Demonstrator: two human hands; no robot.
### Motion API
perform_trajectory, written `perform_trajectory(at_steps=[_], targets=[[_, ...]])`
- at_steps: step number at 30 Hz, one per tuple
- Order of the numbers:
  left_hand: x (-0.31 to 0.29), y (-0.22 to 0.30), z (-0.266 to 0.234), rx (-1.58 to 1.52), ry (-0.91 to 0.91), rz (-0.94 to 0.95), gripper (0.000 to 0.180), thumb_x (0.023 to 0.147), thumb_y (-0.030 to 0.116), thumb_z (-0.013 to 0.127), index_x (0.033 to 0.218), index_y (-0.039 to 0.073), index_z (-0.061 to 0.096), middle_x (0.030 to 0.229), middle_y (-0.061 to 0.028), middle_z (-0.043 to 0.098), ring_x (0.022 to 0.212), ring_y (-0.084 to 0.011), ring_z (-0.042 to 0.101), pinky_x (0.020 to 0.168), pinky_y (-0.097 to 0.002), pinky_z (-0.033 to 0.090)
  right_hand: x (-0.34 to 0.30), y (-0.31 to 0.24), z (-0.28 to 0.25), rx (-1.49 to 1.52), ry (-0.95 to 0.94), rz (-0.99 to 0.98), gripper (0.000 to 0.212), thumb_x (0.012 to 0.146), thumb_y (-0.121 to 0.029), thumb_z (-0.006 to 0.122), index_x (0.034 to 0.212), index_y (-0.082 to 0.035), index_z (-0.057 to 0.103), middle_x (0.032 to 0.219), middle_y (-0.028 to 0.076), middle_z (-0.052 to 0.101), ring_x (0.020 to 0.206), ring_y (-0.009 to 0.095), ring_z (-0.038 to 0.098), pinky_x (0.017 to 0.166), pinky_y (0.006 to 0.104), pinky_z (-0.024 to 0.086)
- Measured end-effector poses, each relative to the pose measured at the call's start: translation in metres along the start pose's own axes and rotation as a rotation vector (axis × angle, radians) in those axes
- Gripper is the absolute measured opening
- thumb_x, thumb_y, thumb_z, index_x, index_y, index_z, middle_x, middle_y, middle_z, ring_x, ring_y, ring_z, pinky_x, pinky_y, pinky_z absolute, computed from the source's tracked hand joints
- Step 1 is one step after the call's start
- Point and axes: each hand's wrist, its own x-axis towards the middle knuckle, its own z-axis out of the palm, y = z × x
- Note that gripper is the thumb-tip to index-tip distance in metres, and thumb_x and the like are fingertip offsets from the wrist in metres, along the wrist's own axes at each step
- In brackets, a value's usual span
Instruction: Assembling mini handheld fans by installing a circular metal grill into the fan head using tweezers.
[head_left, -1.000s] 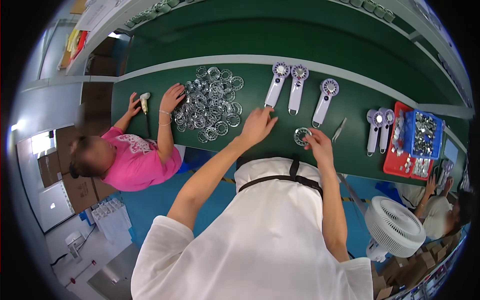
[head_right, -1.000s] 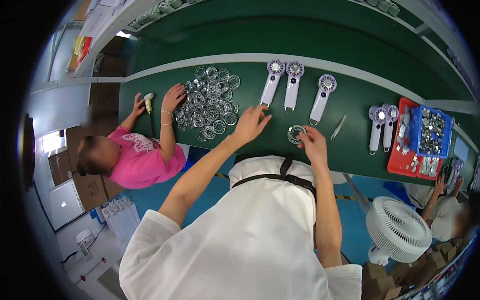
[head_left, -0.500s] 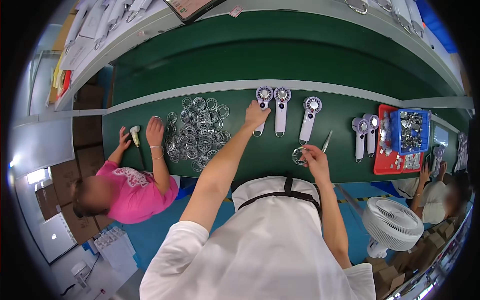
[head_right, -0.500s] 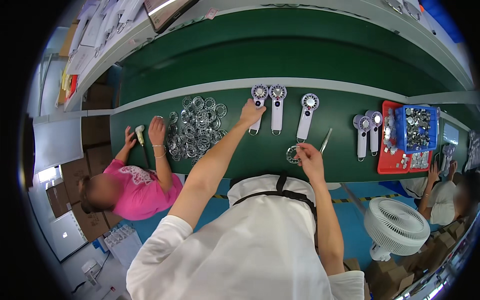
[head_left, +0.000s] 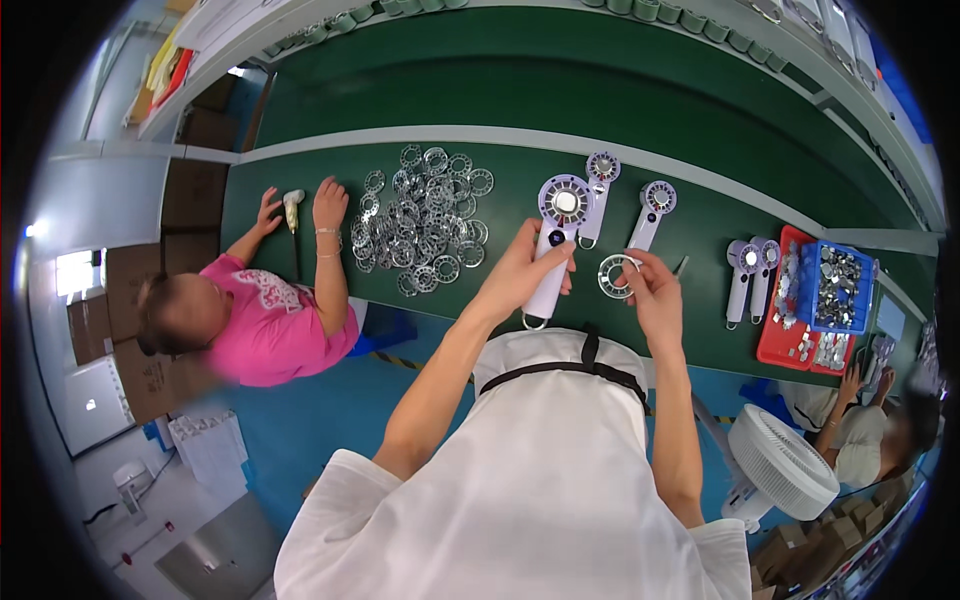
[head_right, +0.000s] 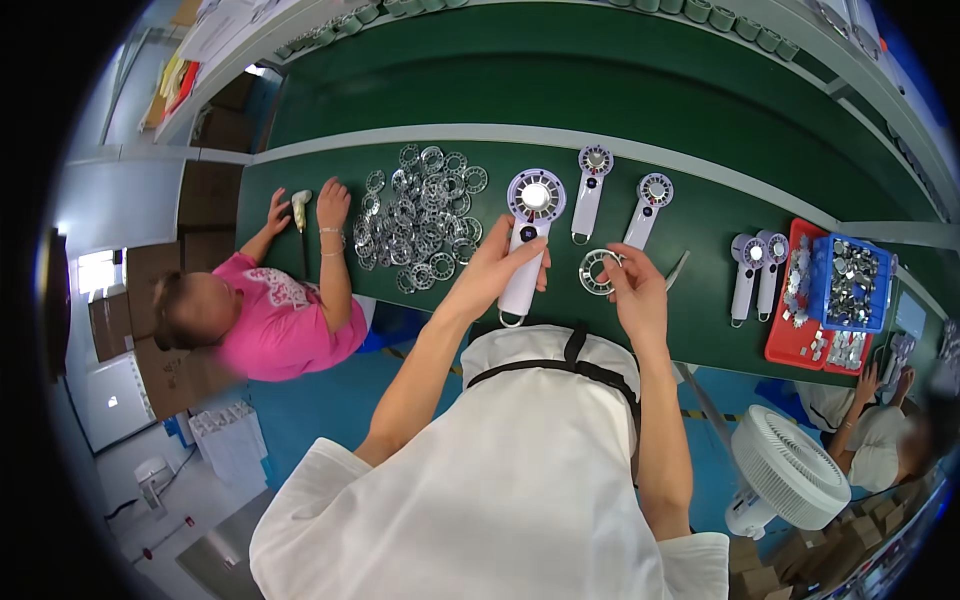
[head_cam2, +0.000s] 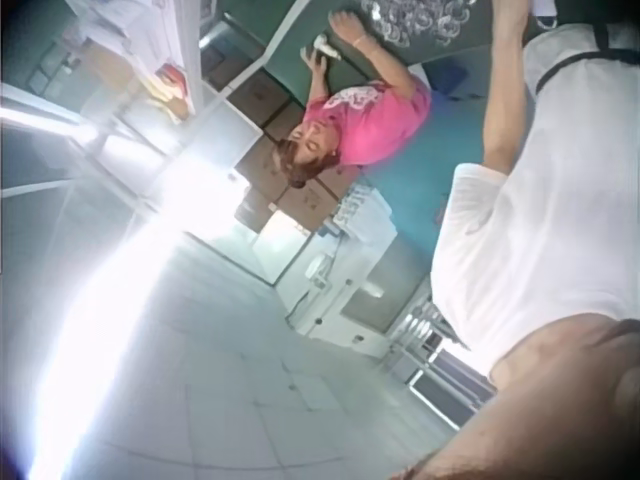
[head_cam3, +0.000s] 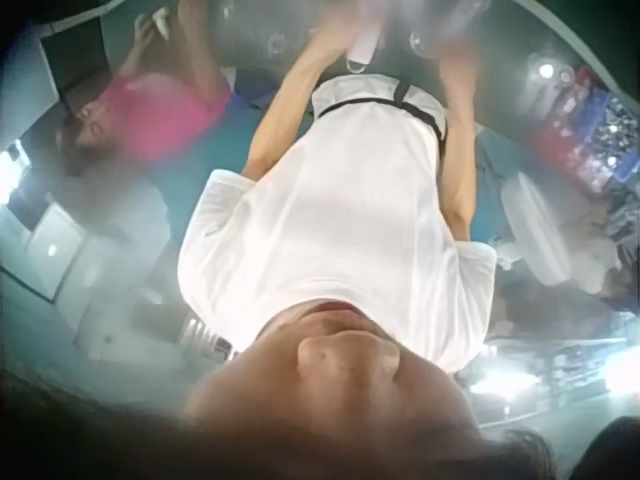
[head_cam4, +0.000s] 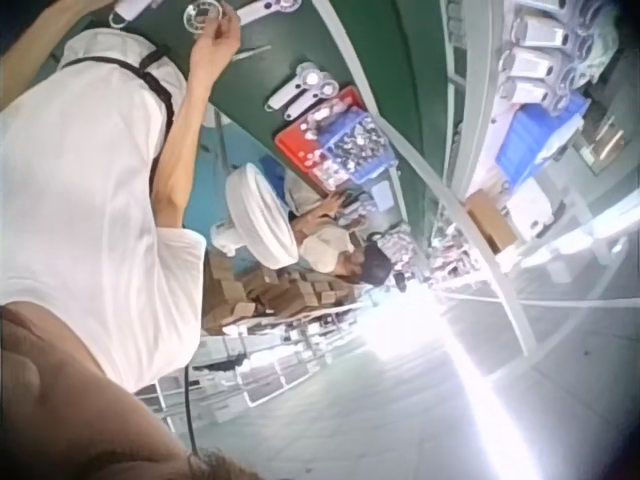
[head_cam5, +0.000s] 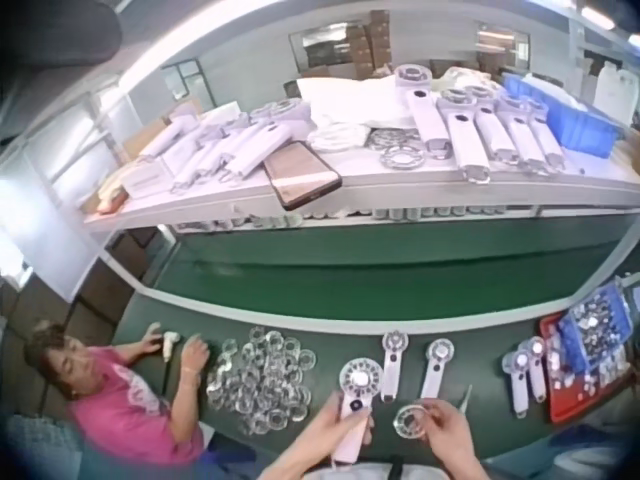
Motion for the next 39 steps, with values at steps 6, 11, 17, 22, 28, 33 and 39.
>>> perform_trajectory(at_steps=[6,11,17,22,28,33,39], targets=[[-0.042,0.000,0.008,-0.128,-0.208,0.004,0.044,0.097,0.015,0.056,0.129,0.000,0.030,0.102,-0.0140,0.063,0.086,-0.0229,0.067,0.079,-0.0359,0.057,-0.028,-0.049,-0.002,0.126,0.074,-0.129,0.027,0.094,-0.013,0.061,0.119,-0.002,0.063,0.081,0.003,0.068,0.068,0.006,0.054,0.061,0.0213,0.043],[-0.050,-0.007,0.017,-0.097,-0.293,-0.047,0.044,0.098,0.014,0.055,0.131,0.001,0.030,0.102,-0.0147,0.063,0.088,-0.0243,0.068,0.080,-0.0359,0.056,-0.038,-0.047,-0.016,0.167,0.118,-0.173,0.029,0.094,-0.013,0.061,0.121,-0.001,0.062,0.084,0.002,0.068,0.077,0.006,0.058,0.065,0.0215,0.043],[-0.059,0.002,0.031,-0.019,-0.360,-0.084,0.043,0.098,0.013,0.054,0.131,0.001,0.030,0.105,-0.0167,0.062,0.089,-0.0268,0.068,0.082,-0.0418,0.058,-0.059,-0.053,-0.024,0.187,0.256,-0.185,0.027,0.094,-0.013,0.061,0.119,0.000,0.062,0.083,0.003,0.069,0.077,0.007,0.060,0.068,0.0221,0.045],[-0.064,0.005,0.036,-0.015,-0.411,-0.045,0.040,0.098,0.012,0.054,0.128,0.001,0.032,0.108,-0.0199,0.061,0.092,-0.0288,0.068,0.081,-0.0422,0.059,-0.066,-0.050,-0.034,0.216,0.277,-0.249,0.029,0.095,-0.014,0.061,0.120,0.000,0.061,0.085,0.003,0.068,0.082,0.007,0.060,0.075,0.0210,0.044],[-0.064,0.010,0.034,0.015,-0.375,-0.069,0.042,0.095,0.013,0.059,0.126,0.000,0.034,0.104,-0.0171,0.063,0.087,-0.0247,0.068,0.080,-0.0383,0.057,-0.089,-0.086,-0.026,0.169,0.400,-0.421,0.023,0.094,-0.007,0.061,0.115,0.001,0.061,0.085,0.005,0.069,0.078,0.006,0.060,0.070,0.0197,0.044],[-0.069,0.019,0.047,0.148,-0.290,-0.045,0.044,0.092,0.021,0.066,0.120,0.000,0.039,0.091,-0.0093,0.063,0.077,-0.0161,0.065,0.072,-0.0306,0.053,-0.099,-0.103,-0.015,0.116,0.138,-0.501,0.021,0.090,-0.002,0.064,0.111,0.001,0.063,0.084,0.004,0.066,0.078,0.008,0.061,0.073,0.0218,0.047],[-0.072,0.016,0.052,0.307,-0.200,0.018,0.061,0.081,0.041,0.077,0.113,0.000,0.045,0.082,-0.0069,0.062,0.064,-0.0100,0.059,0.056,-0.0258,0.048,-0.089,-0.108,-0.008,-0.258,0.204,-0.773,0.018,0.084,0.000,0.068,0.102,0.001,0.067,0.082,0.006,0.064,0.074,0.011,0.059,0.070,0.0238,0.048]])
